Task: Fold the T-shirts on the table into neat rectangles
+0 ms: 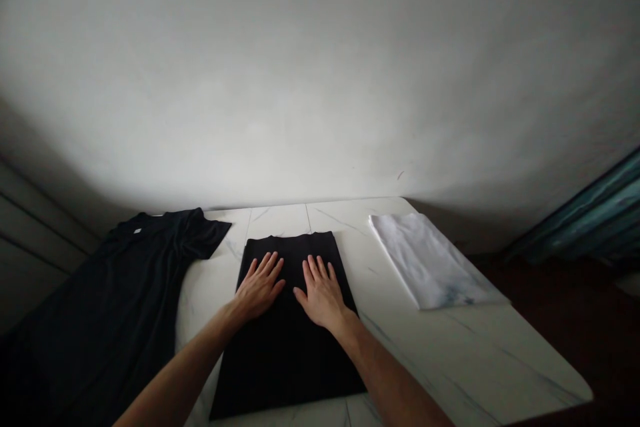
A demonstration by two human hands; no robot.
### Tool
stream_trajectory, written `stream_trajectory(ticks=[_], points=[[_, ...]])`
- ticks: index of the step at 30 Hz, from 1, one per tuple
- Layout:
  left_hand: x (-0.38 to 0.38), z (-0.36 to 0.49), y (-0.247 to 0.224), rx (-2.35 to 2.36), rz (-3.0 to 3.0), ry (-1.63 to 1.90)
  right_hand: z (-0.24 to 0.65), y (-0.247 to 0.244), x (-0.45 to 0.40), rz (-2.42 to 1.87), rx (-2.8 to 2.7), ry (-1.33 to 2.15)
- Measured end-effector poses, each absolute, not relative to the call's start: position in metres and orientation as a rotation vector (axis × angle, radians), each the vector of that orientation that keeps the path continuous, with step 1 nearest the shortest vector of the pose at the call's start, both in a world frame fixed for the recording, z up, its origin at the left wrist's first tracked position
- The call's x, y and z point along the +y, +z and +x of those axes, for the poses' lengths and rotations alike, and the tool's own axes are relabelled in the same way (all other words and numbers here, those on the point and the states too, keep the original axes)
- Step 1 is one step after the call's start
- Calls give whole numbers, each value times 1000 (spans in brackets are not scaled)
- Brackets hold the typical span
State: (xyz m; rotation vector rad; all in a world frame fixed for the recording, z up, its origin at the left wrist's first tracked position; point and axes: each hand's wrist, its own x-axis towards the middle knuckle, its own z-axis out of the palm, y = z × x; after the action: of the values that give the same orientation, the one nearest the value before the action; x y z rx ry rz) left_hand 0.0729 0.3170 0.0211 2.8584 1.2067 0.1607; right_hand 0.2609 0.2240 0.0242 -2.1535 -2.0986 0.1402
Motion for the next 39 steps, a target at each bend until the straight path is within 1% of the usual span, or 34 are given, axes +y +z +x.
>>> stream_trajectory(ticks=[6, 11, 14, 19, 21, 24, 27, 30, 34, 39], points=[[326, 70, 19, 1318, 2837, 177, 270, 28, 249, -2183, -2039, 66], [326, 67, 14, 1500, 2789, 214, 280, 25, 257, -2263, -2034, 180], [327, 67, 13, 1590, 2773, 231, 284, 23, 258, -2247, -2021, 172], [334, 70, 22, 1830, 2623, 162, 288, 22, 262, -2276, -2004, 168], [339, 74, 29, 1902, 2562, 187, 288, 24, 268, -2287, -1987, 177], [349, 81, 35, 1739, 2666, 289, 286, 29, 279, -2220, -2012, 123], [360, 82, 33, 1593, 2690, 246, 288, 29, 288, -2200, -2052, 143], [369, 80, 27, 1623, 2622, 189, 294, 26, 293, -2235, -2025, 188], [376, 76, 21, 1651, 2584, 225, 306, 22, 296, -2286, -1966, 156], [386, 65, 20, 1719, 2527, 227, 327, 25, 301, -2432, -1882, 291]])
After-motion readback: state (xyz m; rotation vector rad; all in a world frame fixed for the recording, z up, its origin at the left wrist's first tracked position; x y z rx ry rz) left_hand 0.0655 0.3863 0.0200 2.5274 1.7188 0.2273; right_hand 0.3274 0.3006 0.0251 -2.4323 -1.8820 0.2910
